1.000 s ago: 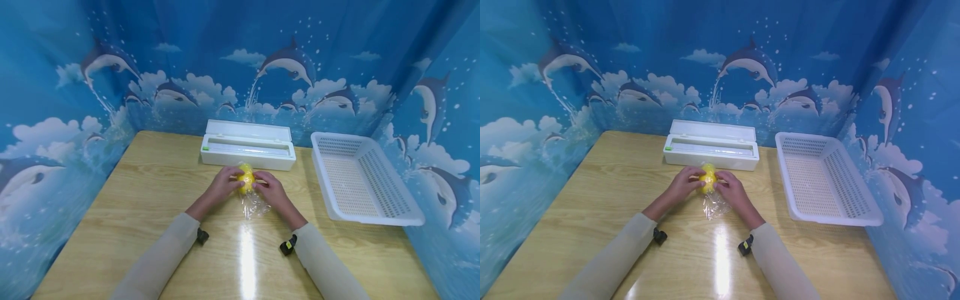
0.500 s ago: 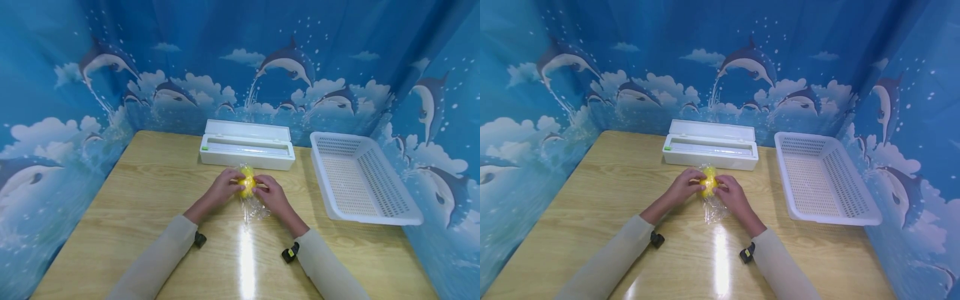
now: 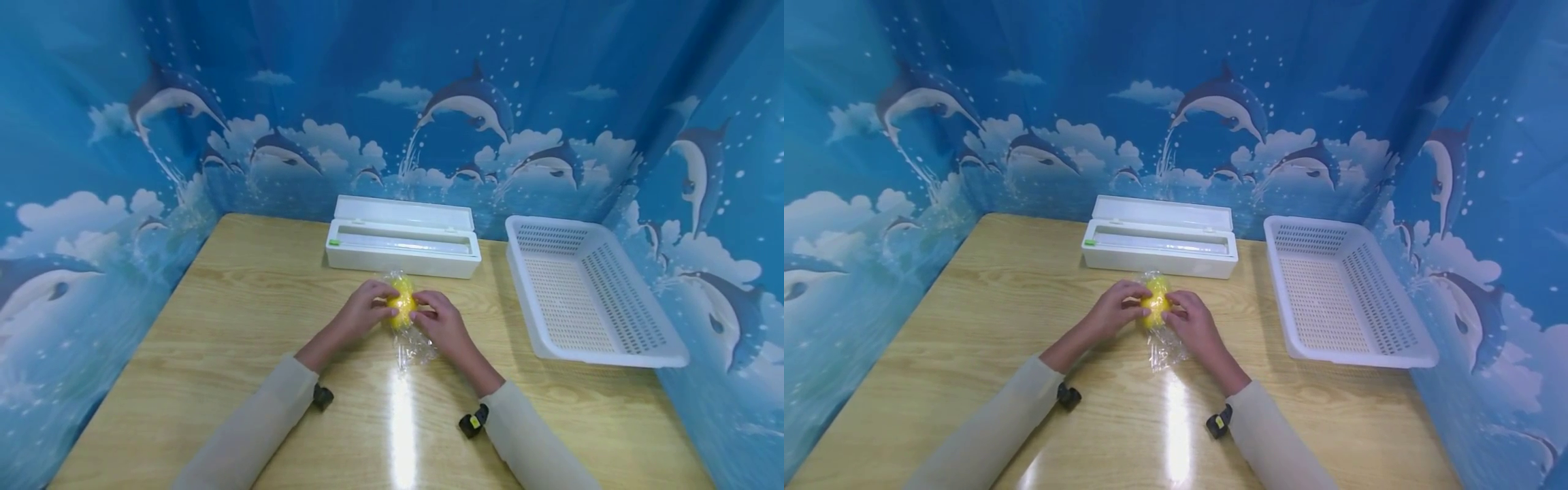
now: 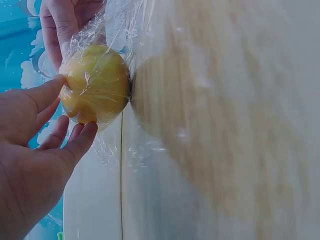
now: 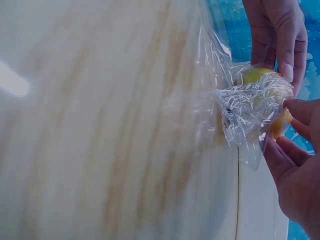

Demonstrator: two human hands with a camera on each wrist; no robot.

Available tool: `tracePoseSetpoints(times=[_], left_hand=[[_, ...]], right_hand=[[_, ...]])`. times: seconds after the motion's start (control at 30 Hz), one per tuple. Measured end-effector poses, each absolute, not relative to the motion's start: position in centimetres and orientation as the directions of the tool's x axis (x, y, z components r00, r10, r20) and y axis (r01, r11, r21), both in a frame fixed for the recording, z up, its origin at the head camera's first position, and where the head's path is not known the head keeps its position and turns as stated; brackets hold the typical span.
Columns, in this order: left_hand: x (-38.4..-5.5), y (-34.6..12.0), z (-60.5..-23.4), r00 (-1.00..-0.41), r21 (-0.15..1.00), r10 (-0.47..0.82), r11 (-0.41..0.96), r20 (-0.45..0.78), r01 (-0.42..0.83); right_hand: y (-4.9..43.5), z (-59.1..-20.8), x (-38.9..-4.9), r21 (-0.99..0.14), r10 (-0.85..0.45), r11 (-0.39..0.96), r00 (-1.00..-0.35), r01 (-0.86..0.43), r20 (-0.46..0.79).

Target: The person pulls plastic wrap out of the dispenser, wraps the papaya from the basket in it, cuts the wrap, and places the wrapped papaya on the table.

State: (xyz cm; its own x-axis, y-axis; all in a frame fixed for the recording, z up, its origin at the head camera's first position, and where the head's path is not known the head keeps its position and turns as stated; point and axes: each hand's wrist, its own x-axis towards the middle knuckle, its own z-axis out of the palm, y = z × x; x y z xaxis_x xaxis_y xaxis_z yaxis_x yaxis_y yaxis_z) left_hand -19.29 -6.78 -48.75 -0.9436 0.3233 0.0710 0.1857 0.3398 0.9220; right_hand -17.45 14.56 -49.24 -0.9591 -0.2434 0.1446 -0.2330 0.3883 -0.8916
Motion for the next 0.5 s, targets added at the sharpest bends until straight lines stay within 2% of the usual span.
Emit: tracePoseSetpoints(times=[0.23, 0.5], left_hand=[[-19.1, -6.8, -48.8, -0.942, 0.92, 0.33, 0.347, 0.065, 0.185], [-19.1, -7.0, -48.7, -0.943, 0.926, 0.327, 0.336, 0.057, 0.172]], right_hand=[[14.6, -49.1, -16.9, -0.896, -0.247, 0.376, -0.958, -0.236, 0.149], [15.8, -48.7, -16.9, -0.784, -0.396, 0.528, -0.911, -0.327, 0.113]])
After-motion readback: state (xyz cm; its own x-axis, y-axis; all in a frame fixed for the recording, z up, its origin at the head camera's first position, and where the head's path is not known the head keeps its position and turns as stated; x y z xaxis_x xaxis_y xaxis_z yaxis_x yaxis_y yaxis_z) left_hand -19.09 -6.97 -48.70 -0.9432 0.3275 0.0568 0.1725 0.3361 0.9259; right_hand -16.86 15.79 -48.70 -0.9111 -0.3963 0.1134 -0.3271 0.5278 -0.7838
